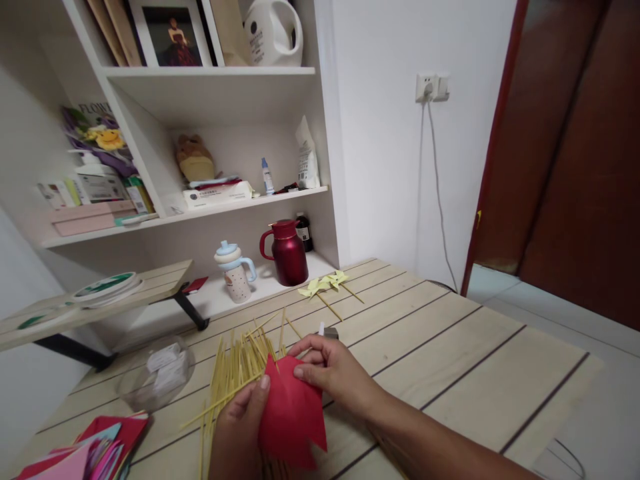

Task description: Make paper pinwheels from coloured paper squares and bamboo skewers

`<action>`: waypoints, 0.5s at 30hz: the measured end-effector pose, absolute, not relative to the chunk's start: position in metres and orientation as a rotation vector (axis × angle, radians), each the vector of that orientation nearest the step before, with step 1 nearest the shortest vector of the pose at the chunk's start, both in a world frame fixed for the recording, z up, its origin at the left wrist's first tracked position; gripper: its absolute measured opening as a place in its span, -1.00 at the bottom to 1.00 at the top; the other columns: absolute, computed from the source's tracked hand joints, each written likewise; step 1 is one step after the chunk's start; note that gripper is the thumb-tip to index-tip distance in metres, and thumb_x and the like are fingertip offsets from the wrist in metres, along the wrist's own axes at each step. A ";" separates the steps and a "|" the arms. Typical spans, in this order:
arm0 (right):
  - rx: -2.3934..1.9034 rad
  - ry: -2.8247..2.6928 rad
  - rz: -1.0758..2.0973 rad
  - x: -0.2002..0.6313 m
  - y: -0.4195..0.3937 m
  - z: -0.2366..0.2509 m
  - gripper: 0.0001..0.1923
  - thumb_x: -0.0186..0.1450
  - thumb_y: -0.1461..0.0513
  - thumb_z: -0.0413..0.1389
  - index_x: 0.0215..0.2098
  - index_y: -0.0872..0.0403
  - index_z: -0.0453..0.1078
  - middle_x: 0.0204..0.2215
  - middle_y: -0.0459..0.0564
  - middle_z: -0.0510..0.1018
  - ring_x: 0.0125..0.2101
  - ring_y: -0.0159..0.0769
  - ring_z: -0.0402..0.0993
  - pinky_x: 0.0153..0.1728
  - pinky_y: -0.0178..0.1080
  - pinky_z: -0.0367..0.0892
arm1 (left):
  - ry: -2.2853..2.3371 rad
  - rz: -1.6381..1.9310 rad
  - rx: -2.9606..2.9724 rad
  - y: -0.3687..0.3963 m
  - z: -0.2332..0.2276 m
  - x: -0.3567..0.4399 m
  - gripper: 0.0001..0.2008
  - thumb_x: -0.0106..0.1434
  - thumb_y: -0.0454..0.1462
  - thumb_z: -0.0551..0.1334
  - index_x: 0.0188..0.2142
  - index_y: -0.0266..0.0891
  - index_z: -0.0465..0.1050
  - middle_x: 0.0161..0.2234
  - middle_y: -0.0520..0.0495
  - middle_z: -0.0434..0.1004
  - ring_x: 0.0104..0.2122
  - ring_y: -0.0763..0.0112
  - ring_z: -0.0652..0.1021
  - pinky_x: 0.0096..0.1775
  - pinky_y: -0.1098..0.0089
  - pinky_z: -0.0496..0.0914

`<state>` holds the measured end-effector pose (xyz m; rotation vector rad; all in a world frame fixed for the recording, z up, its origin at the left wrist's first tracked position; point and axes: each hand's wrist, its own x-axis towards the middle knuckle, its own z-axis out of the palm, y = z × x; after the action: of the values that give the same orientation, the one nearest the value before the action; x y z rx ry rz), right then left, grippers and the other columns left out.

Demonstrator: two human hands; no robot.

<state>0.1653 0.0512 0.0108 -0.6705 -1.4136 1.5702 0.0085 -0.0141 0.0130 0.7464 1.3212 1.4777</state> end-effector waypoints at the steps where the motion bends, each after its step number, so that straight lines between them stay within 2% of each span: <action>1: -0.677 -1.417 1.574 0.165 0.051 0.011 -0.74 0.09 0.20 0.29 -0.25 0.12 0.46 -0.64 -0.21 0.46 -0.68 -0.49 0.24 -0.60 -0.38 0.12 | 1.325 1.488 0.736 -0.014 0.013 0.009 -0.66 -0.15 -0.16 0.49 -0.36 -0.29 0.62 -0.53 -0.01 0.61 -0.45 0.26 0.58 -0.40 0.40 0.45; 6: -0.656 -1.421 1.574 0.164 0.051 0.009 -0.75 0.09 0.22 0.29 -0.25 0.10 0.45 -0.61 -0.21 0.47 -0.67 -0.48 0.29 -0.59 -0.39 0.14 | 1.312 1.498 0.722 -0.015 0.013 0.008 -0.62 -0.13 -0.05 0.48 -0.39 -0.28 0.60 -0.55 0.00 0.61 -0.56 0.42 0.50 -0.46 0.45 0.43; 11: -0.651 -1.444 1.468 0.164 0.049 0.012 -0.78 0.14 0.21 0.27 -0.24 0.09 0.46 -0.60 -0.21 0.43 -0.64 -0.47 0.27 -0.58 -0.38 0.13 | 1.277 1.485 0.700 -0.014 0.011 0.011 -0.60 -0.22 -0.13 0.54 -0.38 -0.25 0.57 -0.54 0.00 0.62 -0.56 0.41 0.54 -0.45 0.45 0.44; 14: -0.609 -1.498 1.348 0.172 0.048 0.016 -0.70 0.26 0.16 0.19 -0.05 0.03 0.41 -0.53 -0.17 0.48 -0.51 -0.37 0.40 -0.43 -0.30 0.28 | 1.276 1.537 0.659 -0.023 0.018 0.010 -0.65 -0.15 -0.13 0.51 -0.39 -0.23 0.55 -0.53 0.02 0.62 -0.53 0.42 0.56 -0.44 0.48 0.43; 15: -0.585 -1.479 1.291 0.176 0.048 0.017 -0.64 0.30 0.14 0.15 0.06 0.00 0.34 -0.42 -0.11 0.54 -0.41 -0.32 0.47 -0.31 -0.24 0.33 | 1.263 1.563 0.636 -0.029 0.022 0.007 -0.65 -0.12 -0.12 0.50 -0.37 -0.22 0.55 -0.51 0.02 0.63 -0.52 0.41 0.57 -0.42 0.47 0.44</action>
<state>0.1755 0.0479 0.0175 -0.5850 -1.4787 1.2913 0.0069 -0.0294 0.0225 0.6362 1.2634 1.5626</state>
